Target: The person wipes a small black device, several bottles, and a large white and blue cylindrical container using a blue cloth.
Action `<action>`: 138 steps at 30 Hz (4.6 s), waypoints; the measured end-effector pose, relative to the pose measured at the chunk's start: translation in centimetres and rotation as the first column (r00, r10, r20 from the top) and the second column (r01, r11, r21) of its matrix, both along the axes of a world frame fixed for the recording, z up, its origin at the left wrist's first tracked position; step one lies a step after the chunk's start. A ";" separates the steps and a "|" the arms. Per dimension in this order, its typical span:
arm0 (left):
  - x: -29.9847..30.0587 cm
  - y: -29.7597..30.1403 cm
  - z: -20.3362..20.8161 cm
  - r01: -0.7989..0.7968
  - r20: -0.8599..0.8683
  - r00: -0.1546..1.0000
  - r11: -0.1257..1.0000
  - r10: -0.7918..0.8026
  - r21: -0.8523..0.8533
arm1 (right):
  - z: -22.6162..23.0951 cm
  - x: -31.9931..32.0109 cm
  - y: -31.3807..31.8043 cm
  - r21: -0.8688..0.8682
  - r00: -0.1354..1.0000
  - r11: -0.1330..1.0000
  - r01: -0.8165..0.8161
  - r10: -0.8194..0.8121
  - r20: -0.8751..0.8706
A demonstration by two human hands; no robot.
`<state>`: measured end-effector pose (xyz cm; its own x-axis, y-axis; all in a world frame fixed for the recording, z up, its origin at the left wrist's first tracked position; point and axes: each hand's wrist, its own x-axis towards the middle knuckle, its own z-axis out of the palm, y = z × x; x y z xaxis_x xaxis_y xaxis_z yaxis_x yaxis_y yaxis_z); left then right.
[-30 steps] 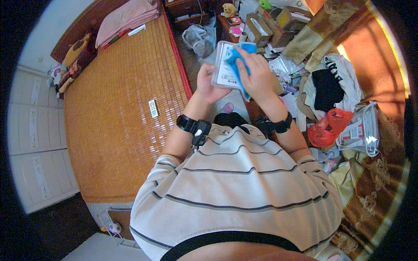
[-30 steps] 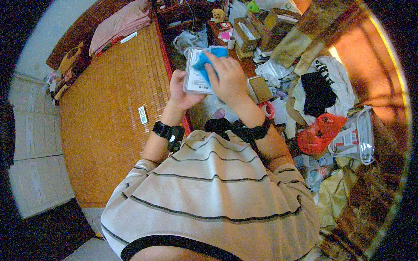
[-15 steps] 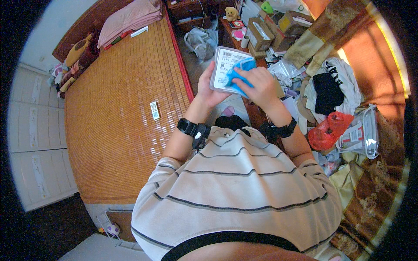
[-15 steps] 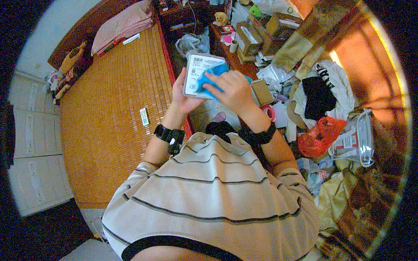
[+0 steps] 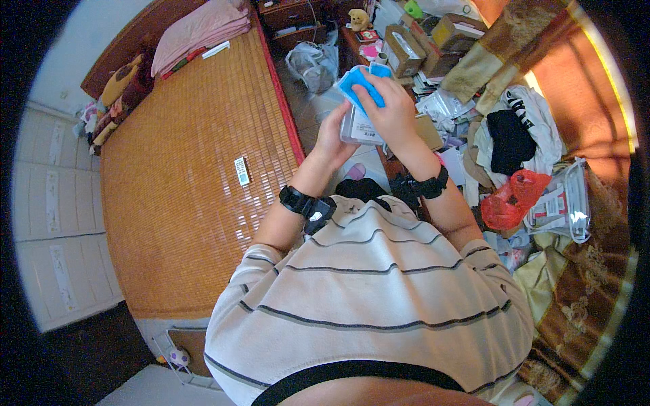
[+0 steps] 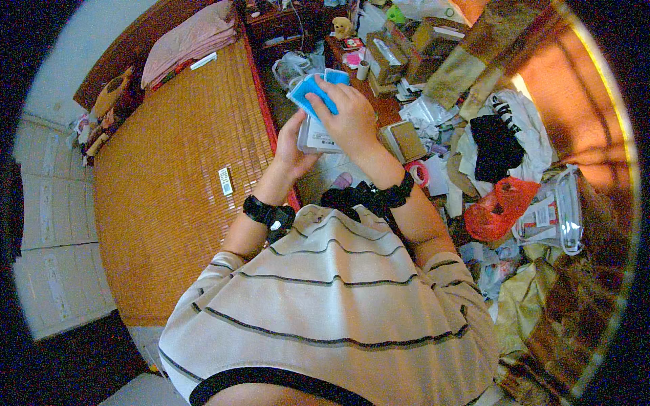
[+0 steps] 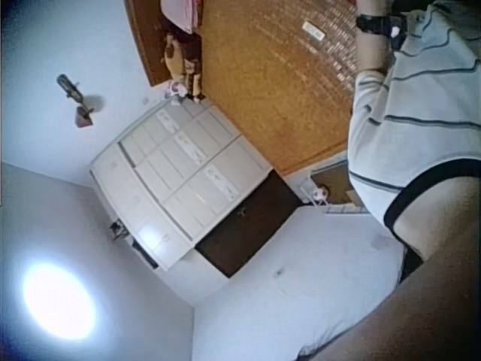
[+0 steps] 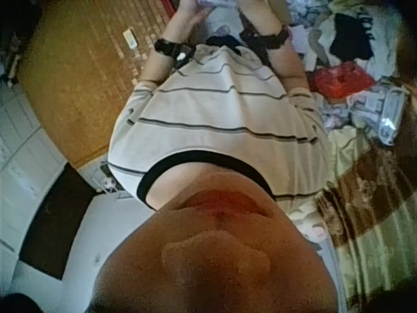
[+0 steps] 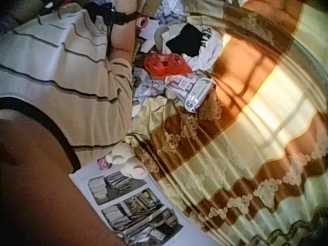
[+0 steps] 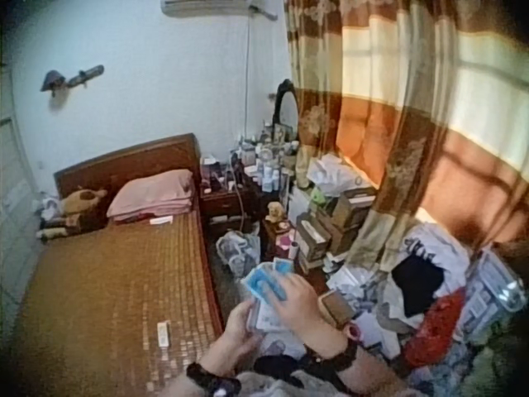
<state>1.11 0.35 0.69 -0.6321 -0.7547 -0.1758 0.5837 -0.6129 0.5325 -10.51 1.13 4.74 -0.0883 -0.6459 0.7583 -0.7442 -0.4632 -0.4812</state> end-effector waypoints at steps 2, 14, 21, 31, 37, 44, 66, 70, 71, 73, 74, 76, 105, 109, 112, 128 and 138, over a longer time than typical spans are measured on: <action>0.2 -0.6 -0.5 -0.059 0.002 0.998 0.998 0.059 0.008 | -0.7 0.3 1.1 -0.003 0.992 0.997 -0.071 0.070 -0.105; 1.7 -0.3 1.8 0.202 -0.296 0.939 0.978 -0.177 0.057 | 1.1 -4.6 3.6 -0.162 0.904 0.971 -0.178 0.096 -0.417; 1.1 0.2 0.4 0.224 -0.226 0.953 0.973 -0.205 0.063 | 1.0 -3.8 2.4 0.019 0.980 1.000 0.017 -0.013 -0.200; 0.9 0.6 0.5 -0.165 0.127 0.975 0.978 0.181 -0.131 | -1.5 1.0 3.3 0.081 0.975 0.973 -0.218 0.221 -0.033; 2.7 -1.0 2.0 -0.093 -0.012 0.996 0.989 0.092 -0.117 | -2.6 -0.7 5.1 0.034 0.912 0.974 -0.223 0.221 -0.345; 2.9 0.4 1.6 0.130 -0.104 0.986 0.991 -0.131 -0.018 | -3.2 -4.4 4.9 0.030 0.969 0.992 -0.125 0.128 -0.212; 0.1 1.8 -1.8 0.260 0.037 0.965 0.965 -0.261 0.040 | -4.3 -0.7 8.4 -0.056 0.948 0.994 -0.089 0.068 -0.310; -1.5 2.4 -0.3 0.203 0.044 0.978 0.979 -0.203 -0.004 | -5.2 -3.5 10.6 -0.026 0.916 0.998 -0.062 0.047 -0.399; -2.0 2.2 -0.6 0.235 0.035 0.971 0.971 -0.236 0.030 | -5.3 -4.4 11.2 -0.027 0.920 0.999 -0.032 0.019 -0.390; -2.8 2.4 -0.1 0.332 0.027 0.942 0.941 -0.334 0.060 | -5.4 -6.2 12.1 -0.044 0.942 0.999 0.020 -0.034 -0.335; -3.2 2.6 0.1 0.400 0.014 0.915 0.912 -0.402 0.090 | -5.6 -7.3 12.5 -0.045 0.942 0.998 0.048 -0.061 -0.331; -4.1 3.0 -0.2 0.452 0.027 0.890 0.889 -0.455 0.077 | -5.5 -8.7 13.0 -0.038 0.909 0.987 0.157 -0.159 -0.384; -19.5 19.5 -8.3 0.724 0.552 0.557 0.689 -0.621 0.045 | -11.3 -16.4 34.6 0.834 0.800 0.548 -0.067 -0.470 0.373; -21.8 23.1 -9.6 0.735 0.568 0.482 0.661 -0.667 0.151 | -12.8 -16.7 36.7 0.920 0.837 0.391 -0.018 -0.498 0.228; -23.8 25.2 -10.2 0.772 0.602 0.410 0.612 -0.685 0.170 | -18.1 -18.5 38.0 0.896 0.794 0.427 0.123 -0.584 0.169; -36.9 22.7 -27.9 0.914 0.915 0.402 -0.071 0.015 -0.400 | -18.9 -27.8 37.1 0.953 0.555 0.165 0.254 -0.832 -0.004; -41.5 21.8 -35.2 0.870 0.893 0.448 -0.249 0.041 -0.425 | -23.4 -32.0 34.8 0.999 0.513 0.011 0.050 -0.858 -0.017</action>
<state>-40.37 22.12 -34.48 -0.9759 -0.0077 -0.2181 -0.1627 0.6920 0.7033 -42.56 35.94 -18.69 -0.7276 -0.3205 -0.6065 0.0070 0.8807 -0.4737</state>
